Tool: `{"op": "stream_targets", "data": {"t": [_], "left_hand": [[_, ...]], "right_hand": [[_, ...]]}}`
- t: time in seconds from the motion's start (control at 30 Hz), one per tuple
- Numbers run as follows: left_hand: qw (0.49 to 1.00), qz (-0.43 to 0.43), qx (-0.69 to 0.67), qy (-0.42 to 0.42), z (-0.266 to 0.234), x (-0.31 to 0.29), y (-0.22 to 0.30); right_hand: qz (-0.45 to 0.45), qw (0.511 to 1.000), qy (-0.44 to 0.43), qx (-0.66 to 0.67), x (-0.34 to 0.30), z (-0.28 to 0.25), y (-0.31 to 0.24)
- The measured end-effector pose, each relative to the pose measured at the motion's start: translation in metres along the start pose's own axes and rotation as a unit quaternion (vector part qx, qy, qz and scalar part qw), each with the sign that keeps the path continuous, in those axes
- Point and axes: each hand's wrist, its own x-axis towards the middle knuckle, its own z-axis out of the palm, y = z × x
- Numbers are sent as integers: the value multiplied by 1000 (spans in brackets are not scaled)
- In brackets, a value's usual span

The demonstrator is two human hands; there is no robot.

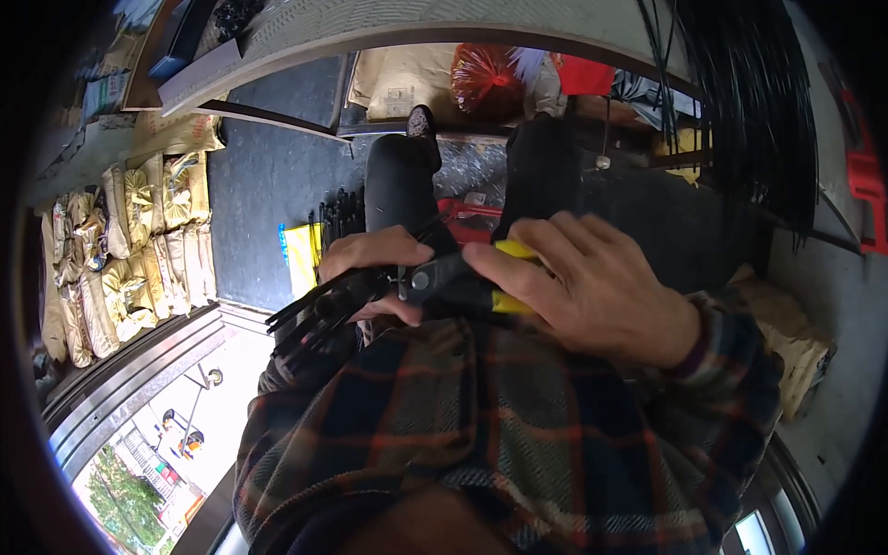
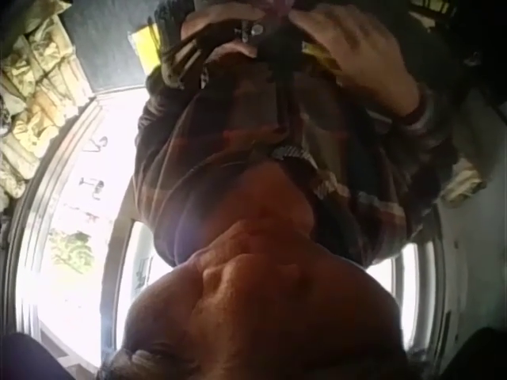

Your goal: Assembling bundles of black plastic components using pliers and rubber bands.

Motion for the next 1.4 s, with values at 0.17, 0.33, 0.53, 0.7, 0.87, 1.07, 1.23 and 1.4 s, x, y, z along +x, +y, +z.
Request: {"op": "stream_targets", "data": {"t": [0.17, 0.33, 0.53, 0.7, 0.87, 1.07, 1.23, 1.4], "left_hand": [[996, -9, -66, -63, -4, 0, 2], [998, 3, -47, -38, -5, -3, -2], [989, -143, 6, 36, 4, -8, 17], [987, -142, 38, 68, 7, -10, 16], [989, -90, 72, 96, 4, -8, 10], [976, -161, -39, 143, 7, -10, 5], [978, -155, -11, 141, -2, -5, 9], [970, -169, 29, 174, -13, -9, 14]], "right_hand": [[99, 877, -263, 389, -4, -6, 20], [119, 787, -218, 565, 5, -9, 29], [66, 997, -31, 10, -1, 22, 10], [12, 990, 2, -140, 14, 10, 14], [15, 995, -49, -91, 14, 11, 21], [48, 998, -44, 15, 13, 31, 24], [73, 967, 92, 226, 21, 59, 27], [-16, 951, 162, -262, 60, 33, 30]]}}
